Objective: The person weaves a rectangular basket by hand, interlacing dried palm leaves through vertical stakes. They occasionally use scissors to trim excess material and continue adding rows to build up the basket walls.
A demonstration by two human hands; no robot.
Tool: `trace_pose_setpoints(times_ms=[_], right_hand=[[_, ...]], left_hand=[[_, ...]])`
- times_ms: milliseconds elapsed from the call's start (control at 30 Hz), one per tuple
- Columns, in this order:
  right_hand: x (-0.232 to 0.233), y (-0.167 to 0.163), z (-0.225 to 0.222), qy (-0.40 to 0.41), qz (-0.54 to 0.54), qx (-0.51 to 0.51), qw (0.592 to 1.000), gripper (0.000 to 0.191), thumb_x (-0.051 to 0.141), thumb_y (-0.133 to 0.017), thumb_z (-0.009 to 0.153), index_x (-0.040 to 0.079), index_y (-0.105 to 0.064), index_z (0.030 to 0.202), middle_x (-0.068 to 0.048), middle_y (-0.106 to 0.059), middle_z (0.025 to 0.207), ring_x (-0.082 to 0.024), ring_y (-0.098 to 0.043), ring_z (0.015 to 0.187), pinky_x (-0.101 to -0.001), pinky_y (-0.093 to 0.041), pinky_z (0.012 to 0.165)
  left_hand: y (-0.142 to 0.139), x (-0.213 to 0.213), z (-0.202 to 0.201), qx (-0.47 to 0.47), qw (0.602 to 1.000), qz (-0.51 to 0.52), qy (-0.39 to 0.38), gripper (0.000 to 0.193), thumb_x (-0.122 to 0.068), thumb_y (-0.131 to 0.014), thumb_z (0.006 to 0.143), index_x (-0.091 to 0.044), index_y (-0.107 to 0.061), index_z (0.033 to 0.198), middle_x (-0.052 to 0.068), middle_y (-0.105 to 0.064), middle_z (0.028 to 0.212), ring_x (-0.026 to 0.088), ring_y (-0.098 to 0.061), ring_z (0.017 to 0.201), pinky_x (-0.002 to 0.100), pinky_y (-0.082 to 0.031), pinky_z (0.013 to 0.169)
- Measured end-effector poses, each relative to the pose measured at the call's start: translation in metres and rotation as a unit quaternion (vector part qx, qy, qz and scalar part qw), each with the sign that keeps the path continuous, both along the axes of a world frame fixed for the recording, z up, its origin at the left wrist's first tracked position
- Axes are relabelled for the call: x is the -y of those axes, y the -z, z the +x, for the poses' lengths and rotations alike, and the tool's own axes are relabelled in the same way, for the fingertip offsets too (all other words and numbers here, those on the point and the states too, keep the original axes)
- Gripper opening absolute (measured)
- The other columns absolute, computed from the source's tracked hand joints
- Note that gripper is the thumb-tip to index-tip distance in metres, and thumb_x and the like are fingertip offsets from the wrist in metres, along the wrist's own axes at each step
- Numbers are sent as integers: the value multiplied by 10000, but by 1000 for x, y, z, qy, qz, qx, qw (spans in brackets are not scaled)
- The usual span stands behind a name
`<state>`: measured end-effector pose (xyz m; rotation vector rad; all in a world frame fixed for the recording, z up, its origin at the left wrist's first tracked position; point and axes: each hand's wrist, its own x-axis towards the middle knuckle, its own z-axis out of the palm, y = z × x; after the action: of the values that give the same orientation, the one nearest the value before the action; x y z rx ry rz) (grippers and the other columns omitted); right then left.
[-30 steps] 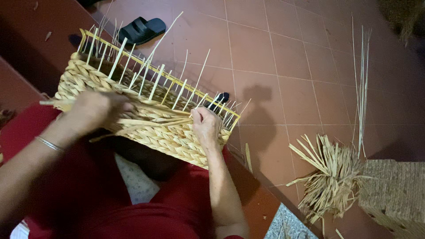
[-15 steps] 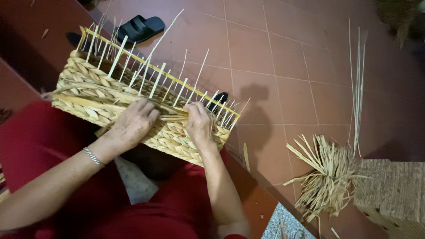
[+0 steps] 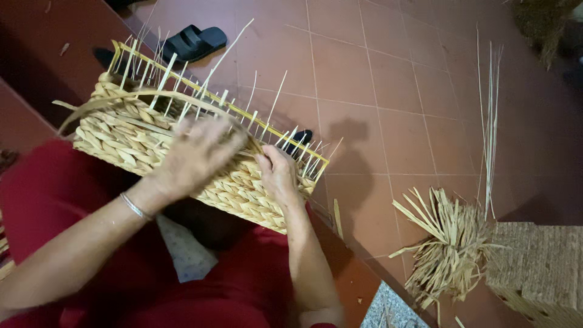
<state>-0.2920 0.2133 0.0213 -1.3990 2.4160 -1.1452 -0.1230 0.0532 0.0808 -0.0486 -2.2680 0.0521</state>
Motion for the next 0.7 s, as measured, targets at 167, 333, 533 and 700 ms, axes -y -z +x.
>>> trace_pose_setpoints(times_ms=[167,333,533,700], right_hand=[[-6,-14,-1,28,69,79,994,104,178,-636,994,75,-631,976,-23,-558,666,-149,-547,601,-359,-454,541],[-7,-26,2,3,50,100,994,78,159,-608,994,82,-617,994,-17,-513,667,-131,-500,604,-366,-427,533],[-7,-18,-1,19,69,56,996,83,159,-618,1029,77,-625,1014,-36,-521,693,-137,-512,610,-351,-428,542],[6,-9,2,-2,-46,27,999,160,100,-700,935,96,-680,1094,-40,-693,905,-124,-660,737,-290,-558,596]], left_hand=[[24,-15,-28,162,960,208,93,230,-99,-785,830,-24,-705,1032,112,-659,947,269,-644,872,398,-566,710],[29,-9,-87,437,801,401,-79,94,-139,-656,992,-62,-706,1012,198,-737,910,288,-688,776,391,-542,694],[36,-4,-73,208,661,717,75,240,-157,-667,998,43,-726,878,159,-660,867,173,-560,690,369,-511,586],[57,-15,-29,228,654,719,56,199,-221,-674,955,-61,-779,903,95,-729,886,121,-680,740,244,-612,665]])
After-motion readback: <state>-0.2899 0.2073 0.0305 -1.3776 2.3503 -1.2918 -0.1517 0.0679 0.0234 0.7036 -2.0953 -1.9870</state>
